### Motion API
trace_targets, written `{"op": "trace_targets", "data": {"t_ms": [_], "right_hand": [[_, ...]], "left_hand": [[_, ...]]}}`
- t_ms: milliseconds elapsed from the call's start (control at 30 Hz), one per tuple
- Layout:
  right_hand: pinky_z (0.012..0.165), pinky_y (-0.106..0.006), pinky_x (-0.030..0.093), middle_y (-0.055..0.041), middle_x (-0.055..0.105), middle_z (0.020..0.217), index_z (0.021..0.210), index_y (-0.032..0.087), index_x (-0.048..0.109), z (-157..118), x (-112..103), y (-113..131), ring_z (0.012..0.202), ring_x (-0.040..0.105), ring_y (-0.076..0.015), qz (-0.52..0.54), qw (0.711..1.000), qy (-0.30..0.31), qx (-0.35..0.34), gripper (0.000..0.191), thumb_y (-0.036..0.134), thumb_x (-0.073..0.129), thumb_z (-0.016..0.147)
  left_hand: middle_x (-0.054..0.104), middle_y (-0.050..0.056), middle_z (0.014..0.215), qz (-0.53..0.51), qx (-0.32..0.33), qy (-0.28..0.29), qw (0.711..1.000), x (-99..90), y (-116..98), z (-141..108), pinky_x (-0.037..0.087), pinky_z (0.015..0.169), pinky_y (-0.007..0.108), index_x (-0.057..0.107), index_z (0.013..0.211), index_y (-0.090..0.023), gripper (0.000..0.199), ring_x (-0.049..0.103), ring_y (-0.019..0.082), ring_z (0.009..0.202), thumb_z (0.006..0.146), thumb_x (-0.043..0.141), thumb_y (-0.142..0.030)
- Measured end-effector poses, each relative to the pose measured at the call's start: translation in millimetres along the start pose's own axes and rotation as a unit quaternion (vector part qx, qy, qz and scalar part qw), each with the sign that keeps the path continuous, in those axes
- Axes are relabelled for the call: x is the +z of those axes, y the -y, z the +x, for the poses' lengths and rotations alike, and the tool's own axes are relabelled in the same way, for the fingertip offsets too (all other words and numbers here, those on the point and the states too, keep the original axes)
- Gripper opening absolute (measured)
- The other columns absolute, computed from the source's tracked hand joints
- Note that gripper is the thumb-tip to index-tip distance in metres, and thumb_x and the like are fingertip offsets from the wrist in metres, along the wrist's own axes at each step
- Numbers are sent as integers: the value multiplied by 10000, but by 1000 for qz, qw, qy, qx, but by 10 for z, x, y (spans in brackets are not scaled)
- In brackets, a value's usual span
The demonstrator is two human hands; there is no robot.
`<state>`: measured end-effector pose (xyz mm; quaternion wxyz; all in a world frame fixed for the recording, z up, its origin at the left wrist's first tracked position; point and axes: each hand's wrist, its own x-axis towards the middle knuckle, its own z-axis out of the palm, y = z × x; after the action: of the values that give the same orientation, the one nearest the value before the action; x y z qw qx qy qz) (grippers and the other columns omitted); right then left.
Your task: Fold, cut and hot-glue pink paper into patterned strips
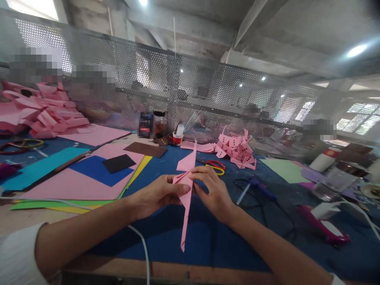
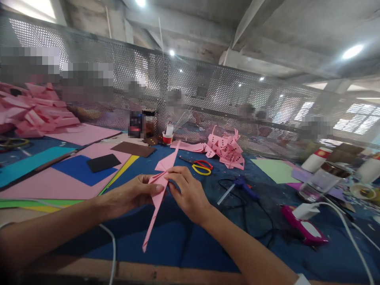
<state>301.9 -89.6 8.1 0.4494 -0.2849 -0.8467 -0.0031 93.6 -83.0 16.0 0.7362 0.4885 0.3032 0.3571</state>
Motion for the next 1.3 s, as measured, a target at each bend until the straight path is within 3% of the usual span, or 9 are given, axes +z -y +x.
{"op": "trace_targets", "data": {"t_ms": [133,267,567,767,1100,1300], "right_hand": [[1025,-400,492,-87,588,1254,1208,252,585,-11,-22,40,1190,565,-211,-66,998,-4,-24,290,122,574,949],[959,-387,500,-82,631,1175,1162,228,600,-24,-32,61,1098,590,-208,-94,992,49,-66,221,143,578,960],[895,-384,473,-76,679,1053,1110,191,601,10,-20,93,996,612,-210,-132,985,51,-102,126,202,582,986],[876,-376,459,-74,694,1028,1069,179,631,17,-40,97,970,615,-206,-145,982,46,-109,96,203,584,989],[888,-370,432,-46,707,1003,1037,200,654,-2,-31,82,944,605,-184,-130,986,53,-88,108,227,553,1012],[892,-367,423,-40,692,1005,1026,214,647,-15,-19,75,959,606,-181,-97,992,61,-53,95,230,556,1011]], "left_hand": [[640,-17,740,33,40,-75,996,-60,-35,49,526,658,189,708,810,-149,229,587,89,680,720,857,-298],[681,23,819,53,61,-110,991,-102,-62,79,546,745,246,700,860,-146,272,635,132,766,739,833,-350],[635,16,815,84,68,-60,992,-36,-64,26,514,748,266,684,874,-141,273,594,137,758,711,831,-303],[600,-16,752,97,84,-60,990,-29,-70,25,475,701,234,655,832,-157,239,546,115,701,692,822,-256],[588,-14,734,130,111,-63,983,-71,-16,52,426,653,249,630,815,-158,227,511,117,668,705,789,-277],[637,18,773,142,105,-66,982,-53,-15,36,460,694,288,653,850,-153,236,559,150,700,707,774,-297]]}}
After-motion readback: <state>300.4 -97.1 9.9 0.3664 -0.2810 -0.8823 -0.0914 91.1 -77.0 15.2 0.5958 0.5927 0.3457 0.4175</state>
